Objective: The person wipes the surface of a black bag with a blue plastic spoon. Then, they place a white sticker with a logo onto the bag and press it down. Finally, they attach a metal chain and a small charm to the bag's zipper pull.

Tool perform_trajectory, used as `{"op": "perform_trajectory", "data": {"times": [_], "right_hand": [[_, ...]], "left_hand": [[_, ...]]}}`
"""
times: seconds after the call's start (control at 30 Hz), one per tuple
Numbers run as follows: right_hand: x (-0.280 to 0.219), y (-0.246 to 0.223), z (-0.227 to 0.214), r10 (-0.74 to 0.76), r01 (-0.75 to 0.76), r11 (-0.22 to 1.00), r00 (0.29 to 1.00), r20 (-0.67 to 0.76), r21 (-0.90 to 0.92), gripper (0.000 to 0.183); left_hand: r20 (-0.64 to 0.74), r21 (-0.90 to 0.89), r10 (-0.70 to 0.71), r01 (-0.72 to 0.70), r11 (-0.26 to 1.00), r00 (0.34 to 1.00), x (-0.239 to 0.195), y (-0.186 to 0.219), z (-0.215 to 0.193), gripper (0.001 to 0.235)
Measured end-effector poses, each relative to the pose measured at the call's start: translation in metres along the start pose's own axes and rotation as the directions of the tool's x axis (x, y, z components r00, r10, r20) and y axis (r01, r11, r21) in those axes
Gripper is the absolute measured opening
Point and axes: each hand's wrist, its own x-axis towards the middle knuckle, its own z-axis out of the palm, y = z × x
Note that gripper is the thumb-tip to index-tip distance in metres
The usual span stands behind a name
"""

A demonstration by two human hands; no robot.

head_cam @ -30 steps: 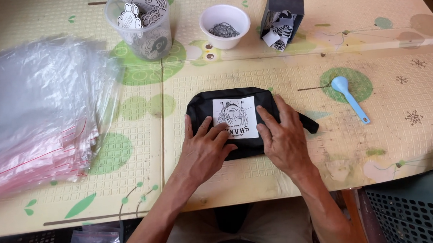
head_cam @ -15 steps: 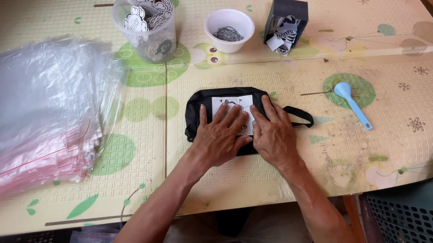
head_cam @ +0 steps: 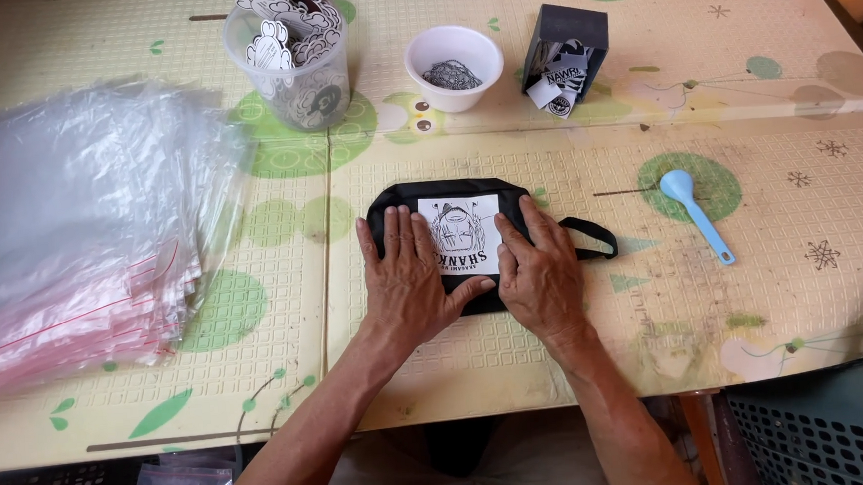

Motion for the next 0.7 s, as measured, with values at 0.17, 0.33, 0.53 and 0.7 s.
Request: {"op": "perform_trajectory", "data": {"times": [0.17,0.33,0.53,0.7], "right_hand": [[-0.001,0.0,-0.001,0.008,-0.008,1.0,1.0,0.004,0.026,0.037],[-0.003,0.004,0.003,0.002,-0.003,0.999,1.0,0.028,0.032,0.038],[-0.003,0.005,-0.004,0.019,-0.026,0.996,0.997,0.078,0.082,0.036],[0.01,0.0,-0.04,0.229,-0.366,0.744,0.926,0.301,0.559,0.042]], "left_hand": [[-0.011,-0.043,-0.063,0.062,0.997,0.998,-0.003,0.001,-0.003,0.134],[0.114,-0.093,-0.075,0.086,0.992,0.991,0.0,-0.004,-0.017,0.138],[0.157,-0.129,-0.04,0.06,0.99,0.987,0.008,-0.03,-0.009,0.099],[-0.133,-0.329,0.037,-0.079,0.941,0.99,0.008,-0.066,0.009,0.061]]}}
